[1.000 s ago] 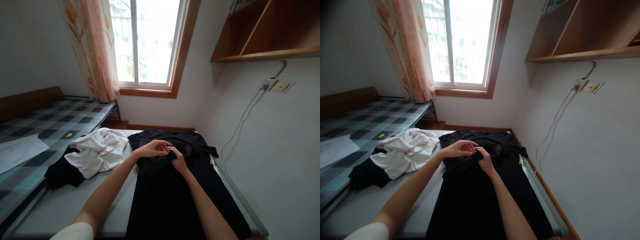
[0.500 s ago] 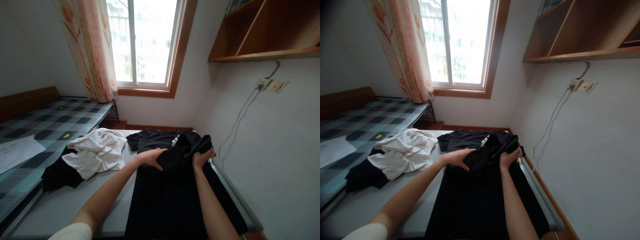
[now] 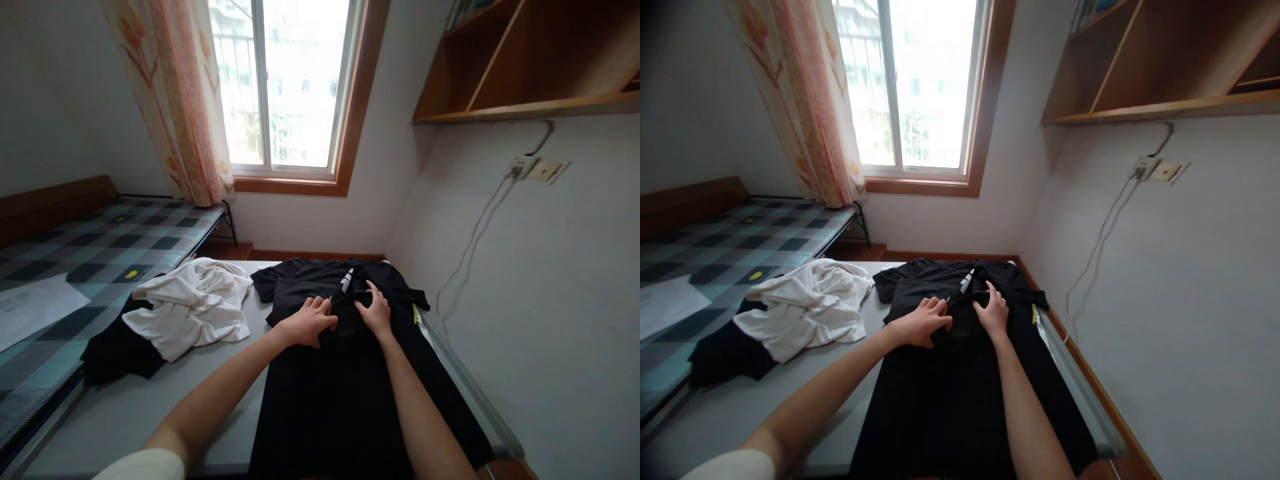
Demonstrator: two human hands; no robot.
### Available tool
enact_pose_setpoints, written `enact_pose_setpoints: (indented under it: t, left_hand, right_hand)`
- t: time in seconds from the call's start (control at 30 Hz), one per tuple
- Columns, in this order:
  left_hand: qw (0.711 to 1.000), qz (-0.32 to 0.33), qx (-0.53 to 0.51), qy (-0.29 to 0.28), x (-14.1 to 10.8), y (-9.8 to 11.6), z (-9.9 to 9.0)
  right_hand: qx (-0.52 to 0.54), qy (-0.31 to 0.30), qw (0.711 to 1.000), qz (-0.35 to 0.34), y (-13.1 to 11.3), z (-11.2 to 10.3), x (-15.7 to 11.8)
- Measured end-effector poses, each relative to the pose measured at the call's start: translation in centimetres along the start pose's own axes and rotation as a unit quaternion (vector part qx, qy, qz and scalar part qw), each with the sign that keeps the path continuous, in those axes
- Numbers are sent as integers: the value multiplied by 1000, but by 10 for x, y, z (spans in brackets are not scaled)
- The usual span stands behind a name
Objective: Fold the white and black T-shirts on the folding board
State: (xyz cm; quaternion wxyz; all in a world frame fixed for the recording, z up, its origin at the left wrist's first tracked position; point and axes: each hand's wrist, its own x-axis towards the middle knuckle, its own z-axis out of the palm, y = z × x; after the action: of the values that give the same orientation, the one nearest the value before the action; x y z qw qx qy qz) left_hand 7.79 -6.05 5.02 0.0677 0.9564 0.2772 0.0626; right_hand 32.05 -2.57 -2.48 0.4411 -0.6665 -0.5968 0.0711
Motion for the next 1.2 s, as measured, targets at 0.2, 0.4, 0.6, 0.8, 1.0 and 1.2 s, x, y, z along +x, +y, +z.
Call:
enact_pose_setpoints:
  t: [0.2, 0.4, 0.6, 0.8, 1.0, 1.2]
  left_hand:
    - [979, -57, -190, 45, 0, -14, -28]
    - [888, -208, -305, 276, -23, -54, -65]
    - [933, -256, -85, 237, -39, -73, -64]
    - [985, -44, -164, -2, -23, -43, -43]
    - [999, 9, -27, 24, 0, -12, -7]
    - [994, 11, -84, 69, 3, -16, -14]
  right_hand:
    - [221, 173, 959, 47, 6, -12, 16]
    - [232, 319, 901, 179, 33, -24, 25]
    - [-33, 306, 948, 78, 12, -28, 12]
    - [35, 94, 989, -109, -9, -14, 5]
    - [90, 132, 987, -32, -2, -13, 8]
    - [116, 207, 971, 39, 5, -23, 14]
